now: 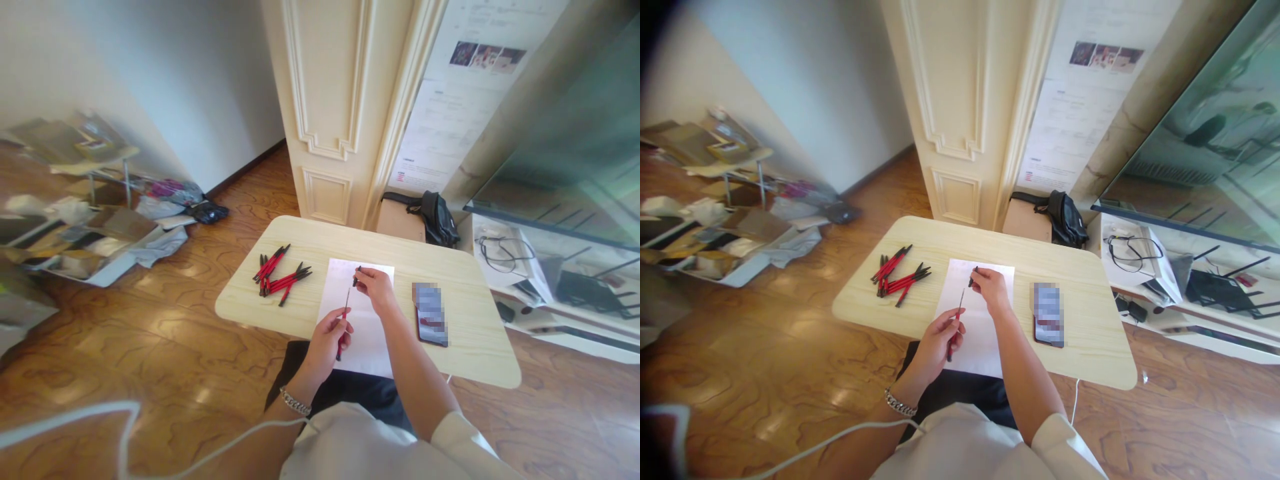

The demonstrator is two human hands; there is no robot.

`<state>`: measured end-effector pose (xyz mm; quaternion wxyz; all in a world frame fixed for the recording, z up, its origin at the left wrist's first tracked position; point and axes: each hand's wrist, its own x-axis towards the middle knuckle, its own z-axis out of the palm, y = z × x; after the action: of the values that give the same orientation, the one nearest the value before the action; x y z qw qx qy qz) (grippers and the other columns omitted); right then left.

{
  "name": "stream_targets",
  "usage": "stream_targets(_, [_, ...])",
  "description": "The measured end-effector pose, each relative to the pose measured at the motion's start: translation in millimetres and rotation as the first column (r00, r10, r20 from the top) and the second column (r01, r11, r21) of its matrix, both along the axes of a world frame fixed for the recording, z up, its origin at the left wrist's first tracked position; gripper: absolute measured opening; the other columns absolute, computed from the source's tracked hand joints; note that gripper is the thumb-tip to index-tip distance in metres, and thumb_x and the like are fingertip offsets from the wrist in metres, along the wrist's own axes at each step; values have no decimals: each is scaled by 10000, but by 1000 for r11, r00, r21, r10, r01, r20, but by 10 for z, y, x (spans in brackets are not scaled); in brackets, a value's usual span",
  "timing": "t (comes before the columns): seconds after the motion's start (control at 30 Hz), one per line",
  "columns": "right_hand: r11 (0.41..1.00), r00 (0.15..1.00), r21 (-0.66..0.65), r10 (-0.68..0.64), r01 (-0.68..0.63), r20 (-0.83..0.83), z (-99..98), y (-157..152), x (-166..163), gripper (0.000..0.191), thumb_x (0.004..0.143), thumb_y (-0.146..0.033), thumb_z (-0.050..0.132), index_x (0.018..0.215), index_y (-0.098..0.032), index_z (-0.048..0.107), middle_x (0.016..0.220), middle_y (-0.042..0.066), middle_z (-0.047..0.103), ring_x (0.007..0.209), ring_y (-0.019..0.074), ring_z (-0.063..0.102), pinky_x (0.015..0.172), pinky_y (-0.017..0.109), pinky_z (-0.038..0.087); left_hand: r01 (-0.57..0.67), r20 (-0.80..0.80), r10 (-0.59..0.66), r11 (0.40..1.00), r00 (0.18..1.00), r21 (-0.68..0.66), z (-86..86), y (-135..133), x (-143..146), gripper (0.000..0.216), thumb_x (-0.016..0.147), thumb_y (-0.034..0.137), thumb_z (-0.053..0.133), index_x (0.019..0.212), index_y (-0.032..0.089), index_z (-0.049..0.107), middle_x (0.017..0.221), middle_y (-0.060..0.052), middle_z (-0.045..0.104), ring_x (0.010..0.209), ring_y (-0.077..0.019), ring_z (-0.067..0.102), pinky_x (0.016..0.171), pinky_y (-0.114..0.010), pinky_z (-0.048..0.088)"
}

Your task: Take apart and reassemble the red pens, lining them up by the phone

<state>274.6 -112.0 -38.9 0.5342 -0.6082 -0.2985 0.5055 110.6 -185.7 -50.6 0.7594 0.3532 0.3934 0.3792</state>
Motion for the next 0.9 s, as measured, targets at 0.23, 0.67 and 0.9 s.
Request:
stream_targets(0.23, [986, 717, -149, 158, -76, 679, -139, 69, -301, 265, 739, -356, 644, 950, -195, 647, 732, 23, 698, 686, 159, 629, 636, 248, 426, -94, 41, 94, 996, 995, 1, 20, 3, -192, 451, 781, 404, 652, 1145, 151, 570, 721, 0, 568, 457, -54, 450, 400, -189, 267])
stream_targets(0.67, [975, 481, -182, 222, -129, 848, -50, 32, -511, 206, 845, -366, 545, 788, -193, 642, 772, 57, 690, 724, 176, 602, 661, 262, 370, -140, 55, 140, 990, 989, -5, -26, 43, -223, 408, 793, 376, 645, 1126, 153, 570, 711, 7, 558, 455, -51, 450, 409, -187, 279])
stream_targets(0.9, [975, 765, -14, 184, -223, 617, 94, -280, -350, 375, 851, -484, 468, 735, -184, 661, 659, 9, 631, 625, 144, 544, 572, 242, 371, -95, 14, 95, 996, 995, 1, 12, 65, -129, 429, 780, 404, 643, 1127, 162, 569, 711, 6, 561, 441, -57, 447, 367, -177, 235])
